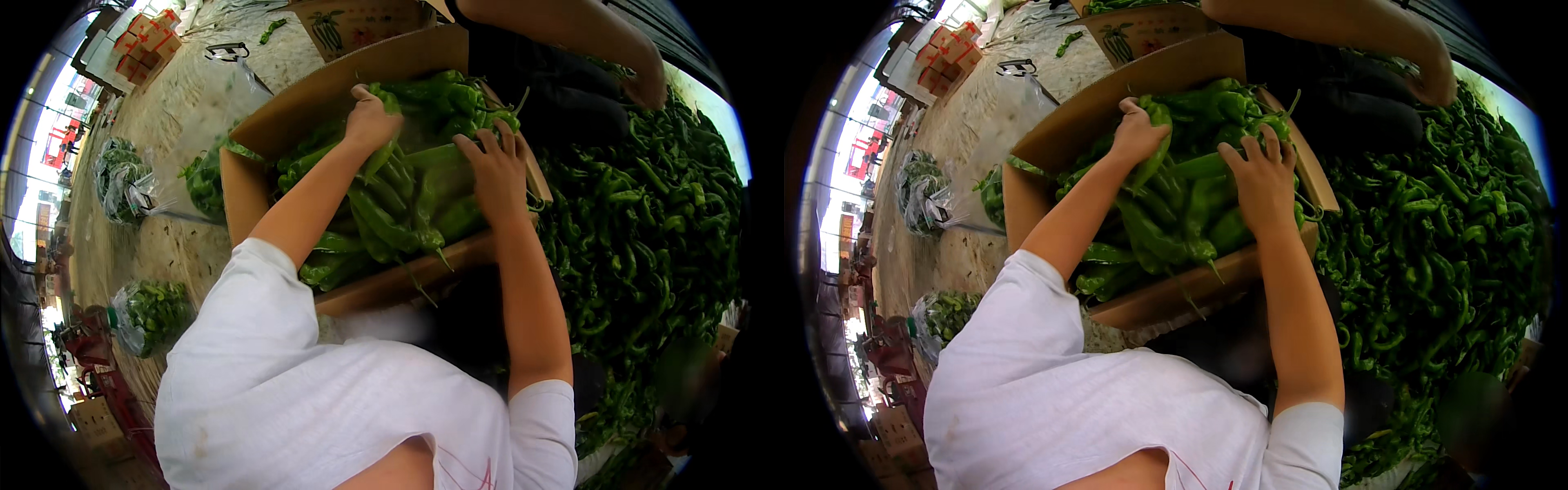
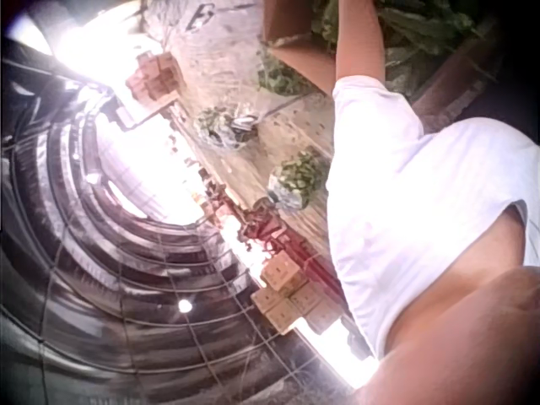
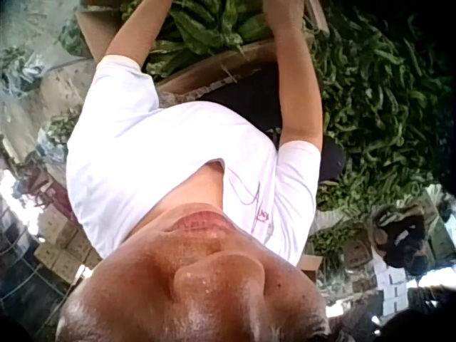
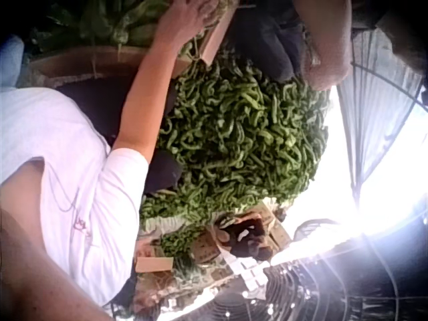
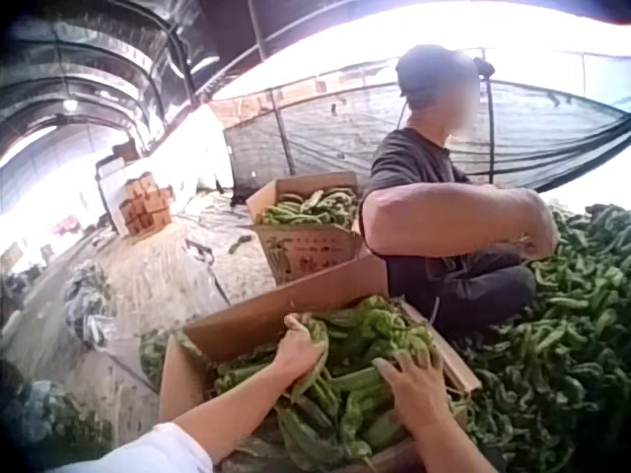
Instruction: The person sorts green peppers from a large pile on the floor, picking them up by hand and placing them into cardboard boxes. The person also gathers scattered peppers from the floor and adds them to the boxes.
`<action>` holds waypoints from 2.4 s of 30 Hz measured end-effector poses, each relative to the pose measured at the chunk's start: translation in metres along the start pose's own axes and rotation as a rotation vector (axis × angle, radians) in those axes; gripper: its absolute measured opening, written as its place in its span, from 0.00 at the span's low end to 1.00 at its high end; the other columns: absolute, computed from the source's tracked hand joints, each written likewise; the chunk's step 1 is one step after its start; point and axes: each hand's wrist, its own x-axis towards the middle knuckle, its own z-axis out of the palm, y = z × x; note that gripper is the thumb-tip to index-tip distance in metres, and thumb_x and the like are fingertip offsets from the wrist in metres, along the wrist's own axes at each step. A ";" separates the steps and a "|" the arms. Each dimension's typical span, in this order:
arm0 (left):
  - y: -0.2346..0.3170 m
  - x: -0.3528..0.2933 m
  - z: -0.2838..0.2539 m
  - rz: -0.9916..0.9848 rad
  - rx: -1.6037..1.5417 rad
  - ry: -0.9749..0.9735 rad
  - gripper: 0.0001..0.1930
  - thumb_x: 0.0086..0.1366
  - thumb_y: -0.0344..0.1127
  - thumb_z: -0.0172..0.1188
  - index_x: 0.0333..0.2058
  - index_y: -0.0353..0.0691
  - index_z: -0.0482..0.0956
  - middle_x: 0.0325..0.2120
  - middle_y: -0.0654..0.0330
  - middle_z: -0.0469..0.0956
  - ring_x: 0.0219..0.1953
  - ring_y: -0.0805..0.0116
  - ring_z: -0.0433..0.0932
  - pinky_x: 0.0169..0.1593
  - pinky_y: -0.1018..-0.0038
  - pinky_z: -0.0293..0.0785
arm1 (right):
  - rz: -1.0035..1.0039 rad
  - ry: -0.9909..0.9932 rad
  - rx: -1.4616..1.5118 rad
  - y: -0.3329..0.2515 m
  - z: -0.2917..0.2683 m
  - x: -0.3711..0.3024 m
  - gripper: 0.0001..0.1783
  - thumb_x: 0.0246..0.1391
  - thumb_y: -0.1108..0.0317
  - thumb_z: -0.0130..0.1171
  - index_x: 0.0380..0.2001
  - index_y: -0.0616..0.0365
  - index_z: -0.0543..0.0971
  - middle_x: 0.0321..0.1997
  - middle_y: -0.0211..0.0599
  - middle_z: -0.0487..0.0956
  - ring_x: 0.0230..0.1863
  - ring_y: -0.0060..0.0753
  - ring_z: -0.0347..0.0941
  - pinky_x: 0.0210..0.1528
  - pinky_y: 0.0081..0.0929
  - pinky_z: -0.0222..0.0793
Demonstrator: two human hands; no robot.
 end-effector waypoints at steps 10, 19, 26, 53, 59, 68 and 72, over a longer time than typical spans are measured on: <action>0.014 0.008 0.013 0.627 -0.103 -0.089 0.27 0.67 0.34 0.50 0.62 0.36 0.55 0.53 0.40 0.67 0.56 0.48 0.66 0.55 0.63 0.65 | 0.022 -0.091 0.311 0.001 0.025 0.009 0.39 0.38 0.88 0.51 0.55 0.42 0.72 0.63 0.46 0.61 0.66 0.50 0.52 0.62 0.40 0.60; 0.009 0.044 0.050 1.079 0.021 0.103 0.30 0.63 0.33 0.49 0.64 0.42 0.54 0.51 0.43 0.67 0.55 0.43 0.62 0.58 0.57 0.59 | 0.016 -0.124 0.321 0.004 0.042 -0.001 0.42 0.36 0.83 0.53 0.60 0.43 0.67 0.69 0.44 0.54 0.71 0.55 0.41 0.69 0.47 0.45; -0.008 0.038 0.027 0.884 0.205 0.114 0.27 0.70 0.39 0.39 0.66 0.50 0.48 0.59 0.43 0.58 0.59 0.40 0.58 0.60 0.53 0.55 | 0.050 0.076 0.478 0.012 -0.030 -0.048 0.32 0.48 0.70 0.59 0.59 0.45 0.67 0.68 0.44 0.55 0.69 0.48 0.48 0.69 0.47 0.44; 0.003 -0.157 0.073 1.121 0.826 -0.197 0.28 0.56 0.36 0.59 0.58 0.51 0.68 0.51 0.52 0.70 0.60 0.45 0.60 0.61 0.50 0.57 | 0.475 -0.139 0.726 0.088 -0.071 -0.285 0.19 0.49 0.68 0.59 0.46 0.59 0.74 0.42 0.47 0.76 0.46 0.49 0.71 0.47 0.38 0.68; -0.014 -0.124 0.088 1.318 0.791 -0.224 0.31 0.48 0.47 0.64 0.54 0.55 0.72 0.44 0.55 0.74 0.56 0.44 0.67 0.52 0.47 0.69 | 1.063 -0.215 1.102 0.063 -0.076 -0.307 0.13 0.51 0.71 0.56 0.41 0.65 0.77 0.37 0.50 0.79 0.39 0.45 0.77 0.43 0.32 0.70; -0.003 -0.114 0.100 1.228 0.719 -0.282 0.31 0.53 0.50 0.59 0.57 0.55 0.68 0.45 0.56 0.72 0.56 0.45 0.66 0.53 0.47 0.68 | 1.228 -0.292 1.057 0.095 -0.022 -0.285 0.13 0.54 0.71 0.51 0.41 0.65 0.76 0.38 0.51 0.79 0.41 0.48 0.76 0.44 0.34 0.70; 0.013 -0.114 0.096 1.085 0.711 -0.450 0.30 0.58 0.48 0.55 0.60 0.55 0.64 0.49 0.57 0.70 0.62 0.47 0.58 0.62 0.47 0.54 | 1.063 -0.496 0.557 0.048 -0.028 -0.333 0.12 0.54 0.73 0.51 0.41 0.65 0.76 0.41 0.53 0.78 0.42 0.55 0.74 0.44 0.41 0.70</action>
